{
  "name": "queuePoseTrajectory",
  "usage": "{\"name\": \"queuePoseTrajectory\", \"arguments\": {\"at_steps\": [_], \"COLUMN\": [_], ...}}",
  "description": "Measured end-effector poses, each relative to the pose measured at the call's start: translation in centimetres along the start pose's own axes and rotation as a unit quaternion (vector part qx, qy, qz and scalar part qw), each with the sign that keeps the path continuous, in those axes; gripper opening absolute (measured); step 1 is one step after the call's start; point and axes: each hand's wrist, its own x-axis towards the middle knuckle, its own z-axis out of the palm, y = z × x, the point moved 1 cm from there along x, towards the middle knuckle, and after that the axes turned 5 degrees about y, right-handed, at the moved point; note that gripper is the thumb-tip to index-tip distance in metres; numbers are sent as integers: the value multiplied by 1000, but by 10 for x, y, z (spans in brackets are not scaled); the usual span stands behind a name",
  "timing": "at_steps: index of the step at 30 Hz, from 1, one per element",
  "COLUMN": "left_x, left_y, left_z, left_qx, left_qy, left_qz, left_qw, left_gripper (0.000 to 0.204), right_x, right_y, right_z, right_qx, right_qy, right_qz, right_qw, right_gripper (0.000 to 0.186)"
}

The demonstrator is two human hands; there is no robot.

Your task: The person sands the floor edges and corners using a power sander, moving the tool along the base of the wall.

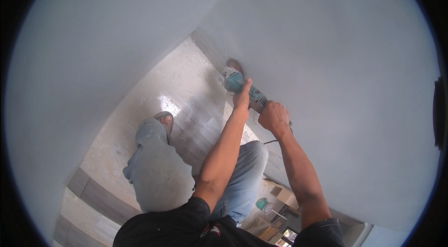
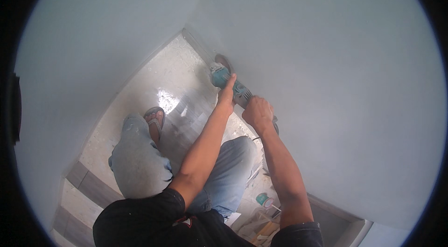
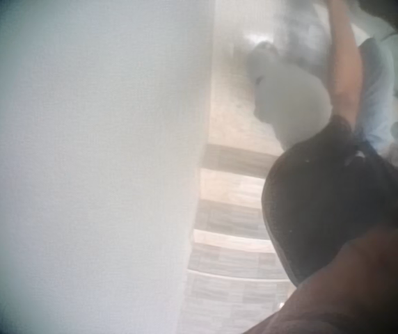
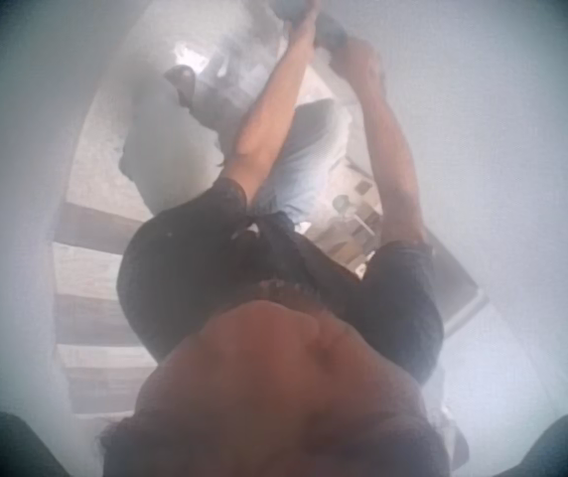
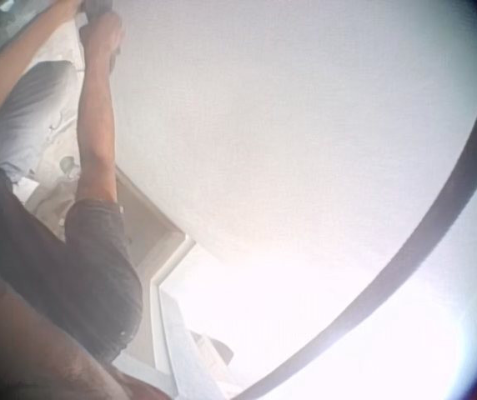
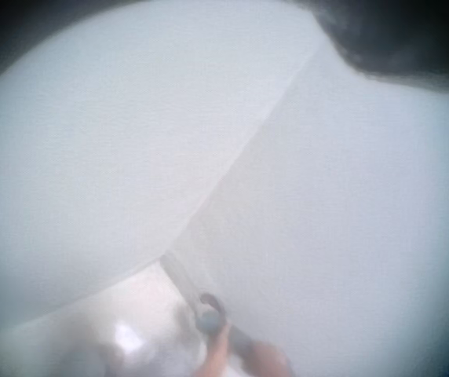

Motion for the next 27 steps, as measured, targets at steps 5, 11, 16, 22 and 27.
{"name": "queuePoseTrajectory", "arguments": {"at_steps": [5, 11, 16, 22, 27], "left_x": [2, -1, -5, -2, 0], "left_y": [7, 12, 1, 9, 12], "left_z": [0, 2, 5, 6, 6], "left_qx": [-11, 4, 6, -10, -2], "left_qy": [-1, -4, 14, 16, 10], "left_qz": [19, 16, -1, 32, 23], "left_qw": [1000, 1000, 1000, 999, 1000], "left_gripper": [92, 92, 93, 94, 92], "right_x": [3, 3, 0, 6, 6], "right_y": [-3, -6, 7, 0, 1], "right_z": [-1, -5, 1, -6, -5], "right_qx": [18, 0, 10, 33, 28], "right_qy": [10, 6, -3, -17, -1], "right_qz": [6, 9, 8, 22, 6], "right_qw": [1000, 1000, 1000, 999, 1000], "right_gripper": [25, 24, 26, 27, 26]}}
